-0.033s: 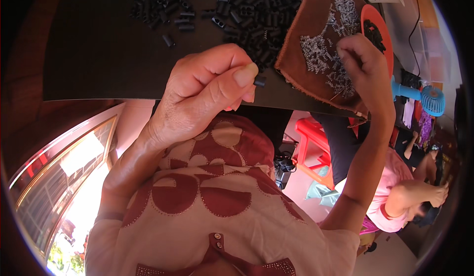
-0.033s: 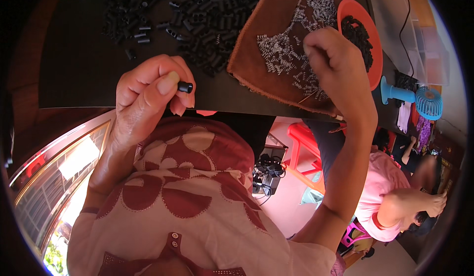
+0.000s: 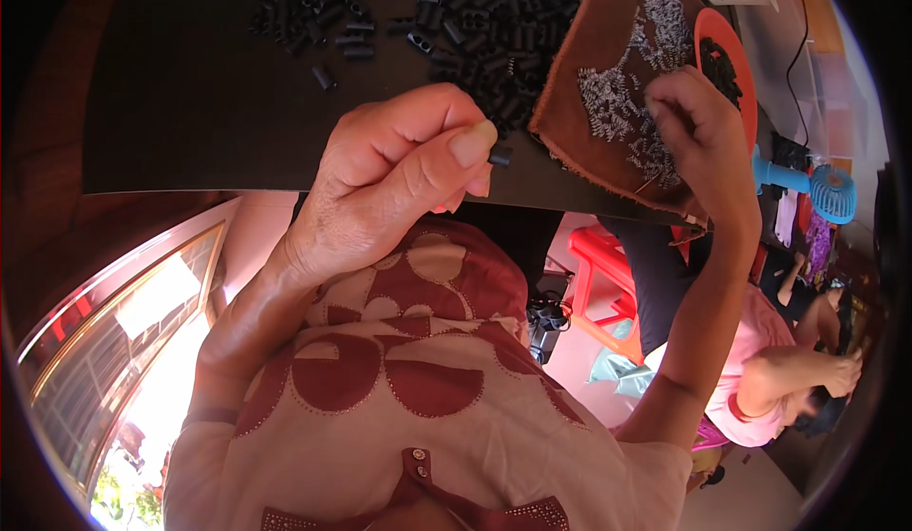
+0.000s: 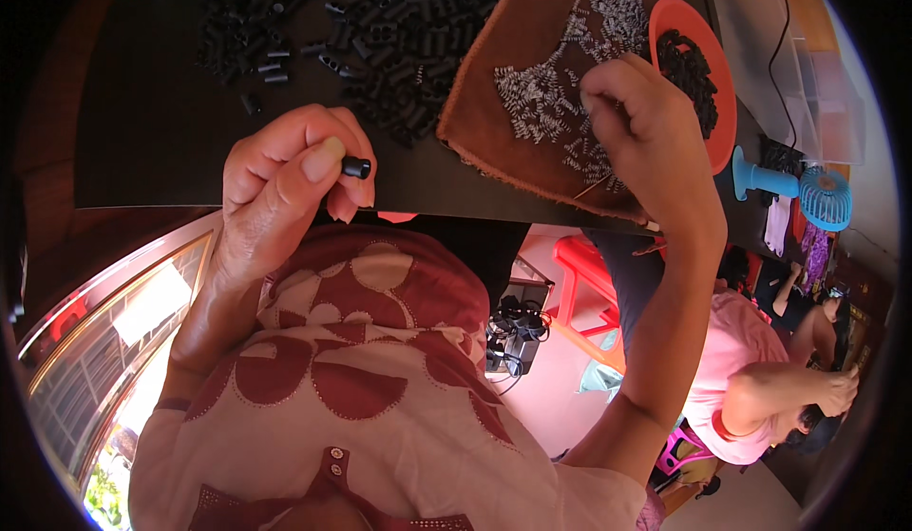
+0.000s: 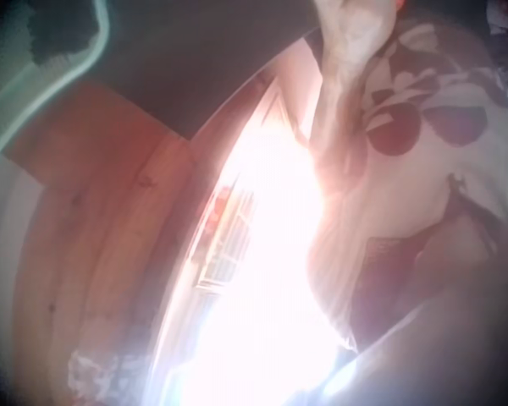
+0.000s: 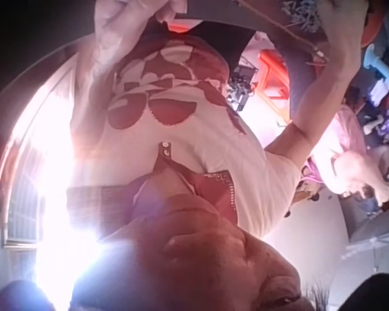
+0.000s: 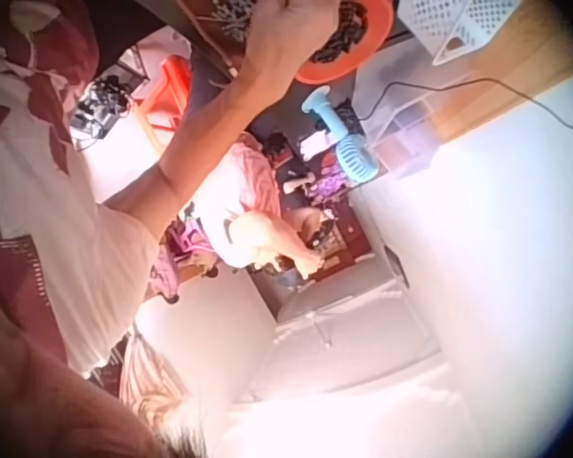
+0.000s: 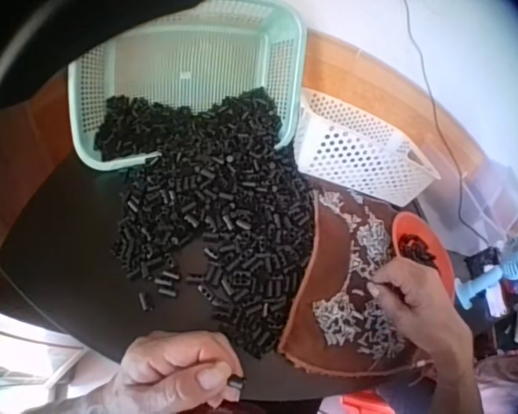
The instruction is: The person picks up black plastic connector housings and small metal components from a table, inserting the metal pieces into the housings one by one.
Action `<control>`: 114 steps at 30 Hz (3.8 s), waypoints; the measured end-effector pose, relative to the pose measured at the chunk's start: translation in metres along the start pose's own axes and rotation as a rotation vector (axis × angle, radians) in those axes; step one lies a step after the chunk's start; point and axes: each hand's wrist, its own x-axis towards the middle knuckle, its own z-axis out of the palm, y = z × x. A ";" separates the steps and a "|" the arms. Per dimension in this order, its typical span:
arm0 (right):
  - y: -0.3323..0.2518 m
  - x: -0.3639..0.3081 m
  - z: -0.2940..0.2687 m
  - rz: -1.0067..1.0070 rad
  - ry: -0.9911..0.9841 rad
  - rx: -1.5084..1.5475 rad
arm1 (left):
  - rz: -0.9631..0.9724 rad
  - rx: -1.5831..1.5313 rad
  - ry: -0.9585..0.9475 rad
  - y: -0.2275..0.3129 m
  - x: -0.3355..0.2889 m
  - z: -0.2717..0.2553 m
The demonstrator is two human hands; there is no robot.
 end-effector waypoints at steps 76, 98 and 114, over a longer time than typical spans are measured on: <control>0.008 0.030 0.015 -0.019 0.018 -0.218 | 0.000 -0.029 0.034 0.001 0.000 0.001; -0.115 0.024 0.052 -0.270 0.017 0.831 | -0.101 -0.365 0.149 0.004 0.003 -0.004; -0.127 0.022 0.058 -0.392 0.169 0.383 | -0.139 -0.456 0.159 0.008 0.001 -0.011</control>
